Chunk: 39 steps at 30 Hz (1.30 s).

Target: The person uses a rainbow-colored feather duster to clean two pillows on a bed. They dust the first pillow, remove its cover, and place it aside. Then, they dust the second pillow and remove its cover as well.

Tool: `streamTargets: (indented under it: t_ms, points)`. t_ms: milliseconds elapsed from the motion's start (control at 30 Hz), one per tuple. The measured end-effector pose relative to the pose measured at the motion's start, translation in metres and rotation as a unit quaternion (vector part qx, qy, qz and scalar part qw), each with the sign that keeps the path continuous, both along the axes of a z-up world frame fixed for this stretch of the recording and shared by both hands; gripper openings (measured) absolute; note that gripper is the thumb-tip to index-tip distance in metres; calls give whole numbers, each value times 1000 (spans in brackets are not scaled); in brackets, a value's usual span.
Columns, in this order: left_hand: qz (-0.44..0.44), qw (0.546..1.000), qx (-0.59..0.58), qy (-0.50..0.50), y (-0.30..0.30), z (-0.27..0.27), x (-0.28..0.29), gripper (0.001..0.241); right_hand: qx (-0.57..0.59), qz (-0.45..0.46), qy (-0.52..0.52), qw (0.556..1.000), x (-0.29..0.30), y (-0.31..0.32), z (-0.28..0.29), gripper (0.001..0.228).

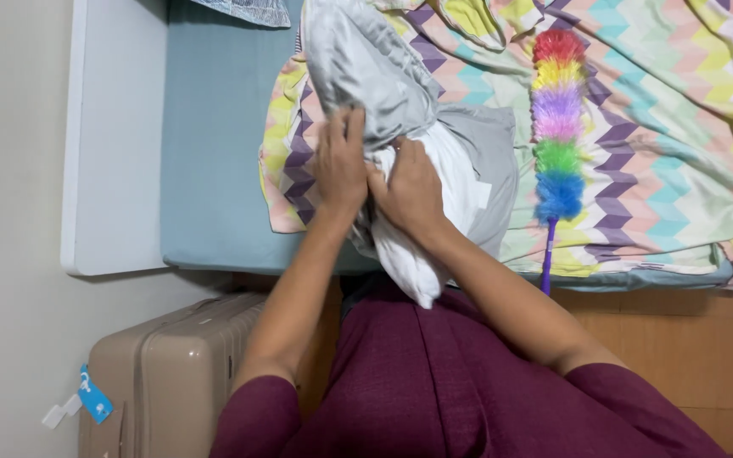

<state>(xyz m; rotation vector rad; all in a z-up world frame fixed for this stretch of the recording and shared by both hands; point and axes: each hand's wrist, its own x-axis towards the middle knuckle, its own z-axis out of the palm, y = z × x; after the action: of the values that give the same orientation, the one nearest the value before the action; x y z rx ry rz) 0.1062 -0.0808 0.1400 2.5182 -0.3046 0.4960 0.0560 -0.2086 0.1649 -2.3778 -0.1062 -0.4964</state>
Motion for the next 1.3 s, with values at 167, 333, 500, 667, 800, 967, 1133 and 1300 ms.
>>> streamTargets:
  t_ms: [167,333,500,667,800,967,1133,1300]
  points:
    - [-68,986,75,-130,26,-17,54,77,-36,68,146,986,6,-4,-30,40]
    - [15,970,-124,206,40,-105,87,55,-108,178,154,966,-13,-27,-43,29]
    - [4,986,-168,-5,31,-74,62,57,-118,152,189,963,-22,-47,-54,29]
    - [-83,978,77,-177,30,-14,36,78,-102,112,214,965,-20,-46,-36,32]
    - [-165,974,109,-108,44,-11,64,77,-114,135,229,957,-17,-35,-30,29]
    - [-131,960,-15,249,101,-138,112,32,-106,177,191,960,-32,-55,-43,27]
    - [-136,770,-444,438,103,-266,106,35,-51,194,134,971,-57,-78,-54,26]
    - [-24,856,-381,349,90,-265,92,34,31,210,172,962,-62,-47,-3,26]
